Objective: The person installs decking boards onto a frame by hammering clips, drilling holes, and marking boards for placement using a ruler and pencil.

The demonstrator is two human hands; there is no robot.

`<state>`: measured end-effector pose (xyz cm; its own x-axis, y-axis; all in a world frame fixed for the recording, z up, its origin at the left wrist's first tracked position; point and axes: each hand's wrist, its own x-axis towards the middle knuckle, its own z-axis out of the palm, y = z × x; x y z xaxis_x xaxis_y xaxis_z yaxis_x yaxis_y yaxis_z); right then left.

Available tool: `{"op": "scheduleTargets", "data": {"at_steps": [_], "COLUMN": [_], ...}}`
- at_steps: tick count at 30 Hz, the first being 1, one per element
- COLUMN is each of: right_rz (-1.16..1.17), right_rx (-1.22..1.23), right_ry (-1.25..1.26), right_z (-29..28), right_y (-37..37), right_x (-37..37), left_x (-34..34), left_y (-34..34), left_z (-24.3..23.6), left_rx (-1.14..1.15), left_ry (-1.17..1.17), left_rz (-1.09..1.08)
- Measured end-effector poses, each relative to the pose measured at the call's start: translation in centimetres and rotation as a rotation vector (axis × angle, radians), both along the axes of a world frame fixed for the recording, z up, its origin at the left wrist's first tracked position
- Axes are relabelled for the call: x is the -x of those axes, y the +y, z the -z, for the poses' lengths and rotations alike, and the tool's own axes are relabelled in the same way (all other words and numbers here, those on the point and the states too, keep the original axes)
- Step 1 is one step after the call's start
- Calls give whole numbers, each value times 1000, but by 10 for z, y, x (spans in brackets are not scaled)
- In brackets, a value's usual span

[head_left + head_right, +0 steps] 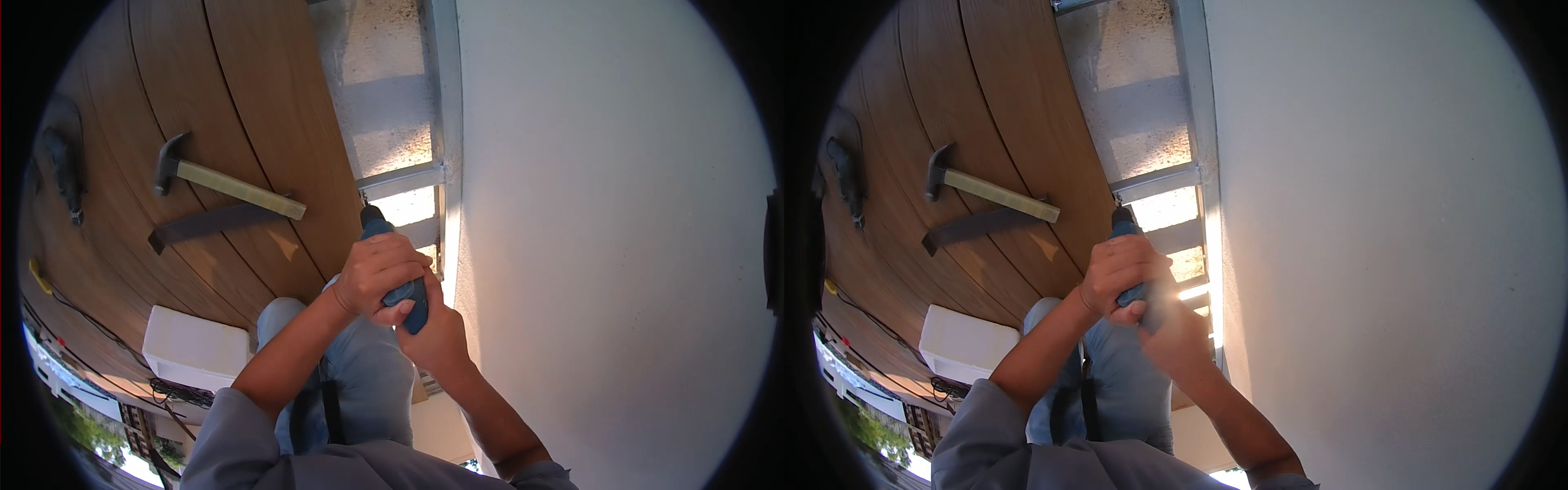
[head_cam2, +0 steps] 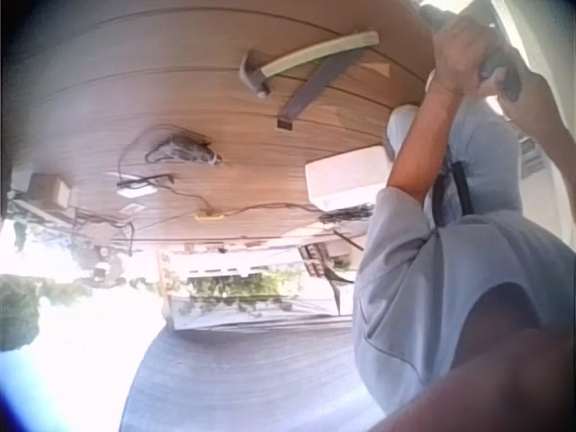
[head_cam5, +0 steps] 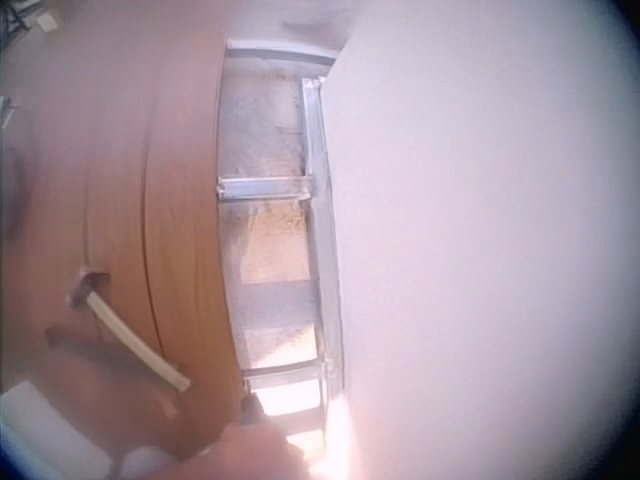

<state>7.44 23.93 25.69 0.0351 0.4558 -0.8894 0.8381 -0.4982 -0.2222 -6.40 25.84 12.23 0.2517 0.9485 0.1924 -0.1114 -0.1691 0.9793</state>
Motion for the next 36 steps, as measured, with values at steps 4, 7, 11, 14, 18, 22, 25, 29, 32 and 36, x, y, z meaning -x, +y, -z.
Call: {"op": "scheduleTargets", "data": {"at_steps": [4, 7, 11, 14, 18, 22, 25, 29, 32, 36], "right_rz": [-33, -79, -55, -105, -89, -68, -64, -84, -80, -124], "right_rx": [-23, -6, -25, -29, 2, -17, -26, -33, -37, -67], "right_ry": [36, 23, 78, 69, 57, 78, 79, 76, 66, 40], "right_z": [2, -1, 5, 1, 2, 3, 5, 1, 2, 11], "right_y": [6, 3, 13, 11, 12, 12, 9, 8, 7, -1], "right_x": [0, -10, -14, -15, -16, -15, -16, -14, -13, -13], "left_x": [0, -4, -6, -6, -8, -6, -7, -4, -6, -5], "left_y": [-3, -1, -1, 4, 3, 6, 3, 4, 0, -8], "left_z": [2, 1, 1, 0, 1, 0, 3, -2, 0, 12], "left_rx": [-47, -40, -29, -20, -28, -37, -40, -63, -66, -63], "left_ry": [-3, -3, 37, -6, -2, 1, -5, 1, 4, 5], "left_rz": [-25, -28, -18, -23, -12, -12, -14, -23, -33, -30]}}
